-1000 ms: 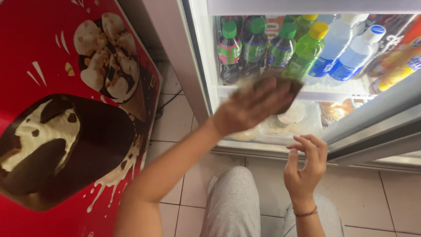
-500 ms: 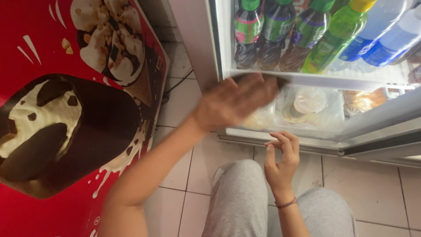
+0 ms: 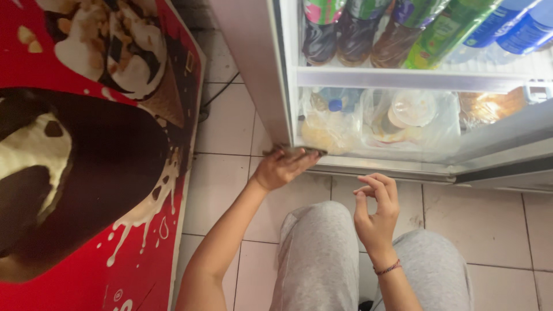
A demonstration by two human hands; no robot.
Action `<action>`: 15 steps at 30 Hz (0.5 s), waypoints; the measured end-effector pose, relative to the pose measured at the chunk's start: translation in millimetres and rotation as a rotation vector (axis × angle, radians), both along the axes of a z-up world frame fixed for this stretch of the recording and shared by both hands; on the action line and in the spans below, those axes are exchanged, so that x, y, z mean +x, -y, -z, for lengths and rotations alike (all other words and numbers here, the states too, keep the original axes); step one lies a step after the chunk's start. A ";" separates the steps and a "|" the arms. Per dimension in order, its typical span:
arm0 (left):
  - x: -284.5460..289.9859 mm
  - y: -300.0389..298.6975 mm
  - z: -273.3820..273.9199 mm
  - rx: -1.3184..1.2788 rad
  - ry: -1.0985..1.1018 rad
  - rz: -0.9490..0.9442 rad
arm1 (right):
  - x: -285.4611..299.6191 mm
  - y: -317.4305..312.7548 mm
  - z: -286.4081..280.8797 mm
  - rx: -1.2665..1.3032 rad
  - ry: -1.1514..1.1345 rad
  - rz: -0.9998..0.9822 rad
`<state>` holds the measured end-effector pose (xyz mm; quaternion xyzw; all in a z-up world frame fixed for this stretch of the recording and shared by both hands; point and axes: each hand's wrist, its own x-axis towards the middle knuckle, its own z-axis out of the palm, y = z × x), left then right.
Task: The person sprays a cleaning solution onto the glass door of a commercial refrigerator and wipes it with a cloth. The person then carries a cardboard box filled with snacks and other items across the store floor.
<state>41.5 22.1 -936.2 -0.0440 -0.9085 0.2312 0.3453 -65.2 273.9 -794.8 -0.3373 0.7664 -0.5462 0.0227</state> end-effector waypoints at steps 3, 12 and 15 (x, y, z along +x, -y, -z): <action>0.0 -8.1 49.0 0.061 0.344 0.052 | -0.6 -9.5 7.9 0.044 0.006 0.042; -44.8 -36.0 -77.7 -0.048 0.025 0.044 | -20.0 -43.2 33.6 0.088 0.029 0.108; -63.0 -49.0 -143.9 0.071 -0.209 -0.131 | -28.5 -55.3 46.9 0.096 0.020 0.135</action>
